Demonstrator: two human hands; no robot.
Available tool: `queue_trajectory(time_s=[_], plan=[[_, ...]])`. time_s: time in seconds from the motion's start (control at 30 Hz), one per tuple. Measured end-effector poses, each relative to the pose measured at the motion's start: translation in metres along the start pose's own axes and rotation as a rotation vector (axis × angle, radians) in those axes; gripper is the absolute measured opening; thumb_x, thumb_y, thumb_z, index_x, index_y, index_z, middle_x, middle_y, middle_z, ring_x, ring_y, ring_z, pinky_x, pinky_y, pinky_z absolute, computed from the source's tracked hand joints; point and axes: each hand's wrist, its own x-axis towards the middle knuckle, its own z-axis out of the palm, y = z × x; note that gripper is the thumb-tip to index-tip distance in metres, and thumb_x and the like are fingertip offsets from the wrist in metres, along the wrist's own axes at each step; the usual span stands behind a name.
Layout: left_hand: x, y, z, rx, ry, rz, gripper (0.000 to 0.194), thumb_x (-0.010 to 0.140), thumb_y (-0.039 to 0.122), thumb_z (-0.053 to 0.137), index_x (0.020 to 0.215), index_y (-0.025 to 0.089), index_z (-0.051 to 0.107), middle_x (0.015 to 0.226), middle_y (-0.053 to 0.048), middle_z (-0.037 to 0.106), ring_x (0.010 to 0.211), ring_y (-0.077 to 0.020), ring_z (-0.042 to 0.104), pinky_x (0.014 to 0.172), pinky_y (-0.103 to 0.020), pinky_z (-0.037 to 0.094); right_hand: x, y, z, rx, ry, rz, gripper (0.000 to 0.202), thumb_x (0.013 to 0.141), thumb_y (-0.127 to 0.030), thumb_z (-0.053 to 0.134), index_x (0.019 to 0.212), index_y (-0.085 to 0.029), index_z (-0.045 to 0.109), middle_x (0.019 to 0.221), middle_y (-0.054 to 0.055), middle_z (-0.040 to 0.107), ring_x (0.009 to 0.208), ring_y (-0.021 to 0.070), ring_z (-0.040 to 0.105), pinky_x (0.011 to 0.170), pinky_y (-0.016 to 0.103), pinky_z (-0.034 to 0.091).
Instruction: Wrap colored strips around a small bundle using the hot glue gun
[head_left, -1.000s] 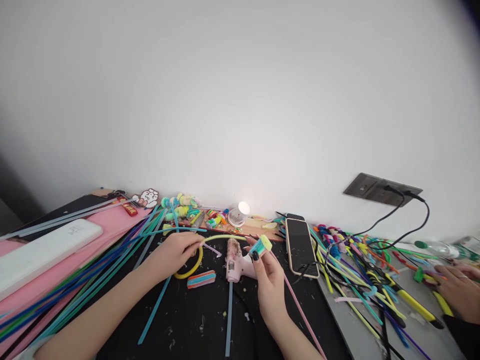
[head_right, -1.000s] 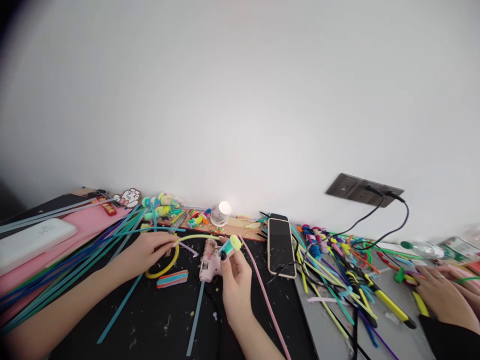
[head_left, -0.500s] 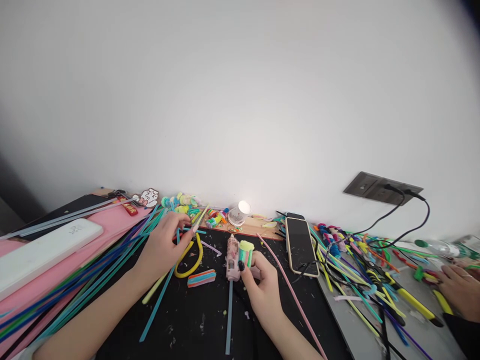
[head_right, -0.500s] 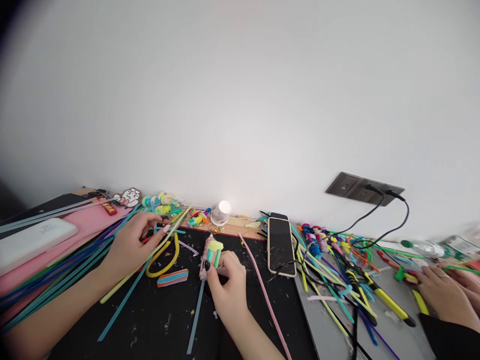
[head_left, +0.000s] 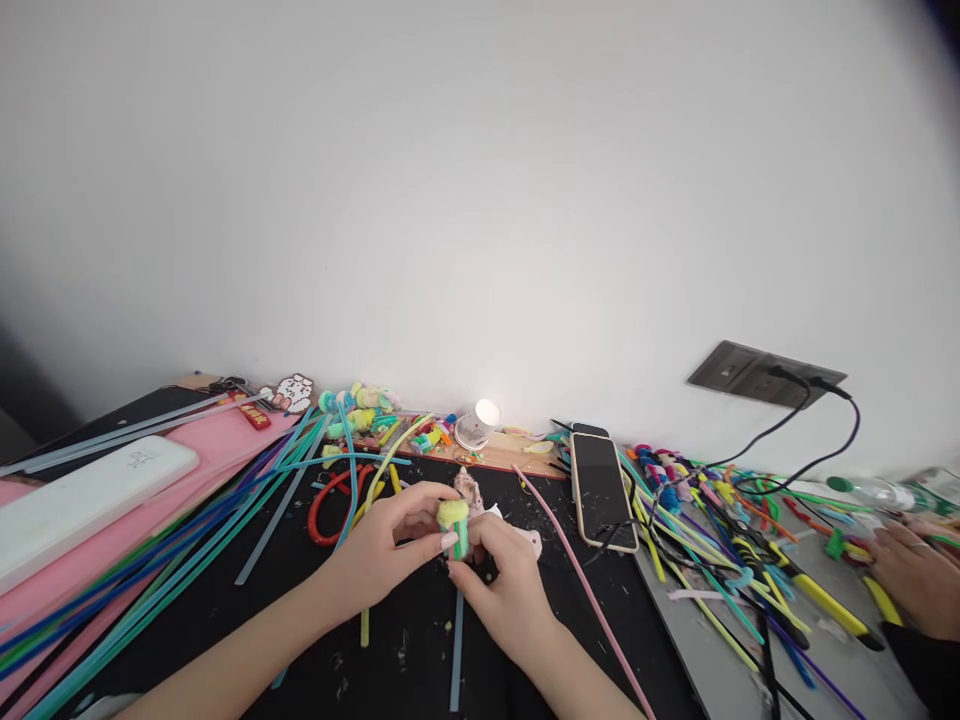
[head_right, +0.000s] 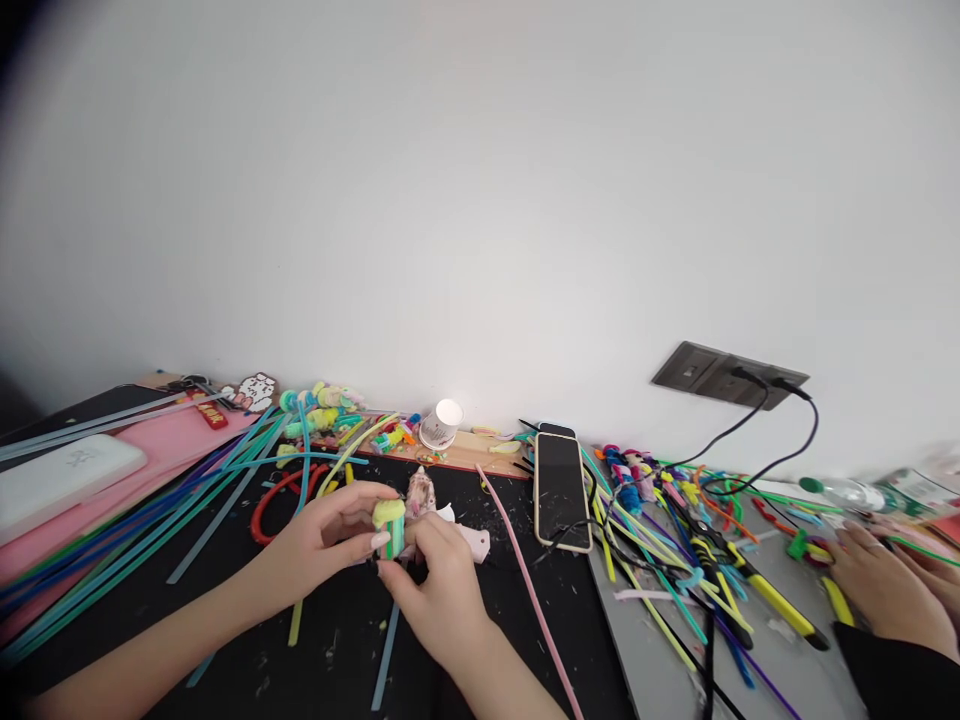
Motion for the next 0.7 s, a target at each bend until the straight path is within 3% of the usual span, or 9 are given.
queue_trajectory(time_s=[0.1,0.2,0.27,0.47,0.7], plan=[[0.003,-0.004,-0.004,-0.085,0.116,-0.03,0.034,0.082,0.03,0.064,0.112,0.02,0.053,0.099,-0.007,0.068,0.091,-0.0212,0.066,0.082,-0.035,0.055,0.002,0.003,-0.003,0.049,0.004,-0.028,0.008,0.079,-0.014,0.06,0.084,-0.02,0.058,0.086,0.004,0.061,0.08,0.0199,0.056,0.07,0.029,0.044],[0.005,-0.003,-0.008,-0.215,0.224,-0.086,0.037,0.08,0.033,0.067,0.111,0.022,0.05,0.096,-0.004,0.064,0.086,-0.0189,0.064,0.079,-0.035,0.055,0.005,0.009,-0.006,-0.058,0.127,0.009,0.02,0.083,-0.011,0.047,0.098,-0.02,0.058,0.104,0.008,0.062,0.099,0.0236,0.056,0.085,0.036,0.043],[0.006,0.001,-0.009,-0.294,0.265,-0.12,0.037,0.079,0.033,0.068,0.11,0.022,0.05,0.096,-0.003,0.061,0.083,-0.0173,0.062,0.076,-0.034,0.056,0.005,0.014,-0.008,-0.189,0.14,0.09,0.031,0.077,-0.007,0.043,0.103,-0.019,0.056,0.108,0.01,0.061,0.102,0.0255,0.055,0.088,0.04,0.041],[0.005,0.008,-0.01,-0.425,0.347,-0.158,0.027,0.081,0.029,0.064,0.104,0.023,0.052,0.097,0.0,0.057,0.077,-0.012,0.056,0.063,-0.023,0.05,0.004,0.016,-0.008,-0.504,-0.026,0.261,0.045,0.069,-0.013,0.051,0.113,-0.021,0.056,0.114,0.01,0.056,0.107,0.0315,0.055,0.083,0.043,0.041],[0.008,0.005,-0.014,-0.434,0.354,-0.164,0.043,0.077,0.036,0.07,0.109,0.023,0.046,0.092,0.001,0.06,0.076,-0.0138,0.06,0.075,-0.032,0.053,0.005,0.017,-0.008,-0.599,-0.11,0.342,0.043,0.068,-0.016,0.055,0.111,-0.02,0.06,0.102,0.011,0.062,0.099,0.0341,0.059,0.078,0.042,0.042]])
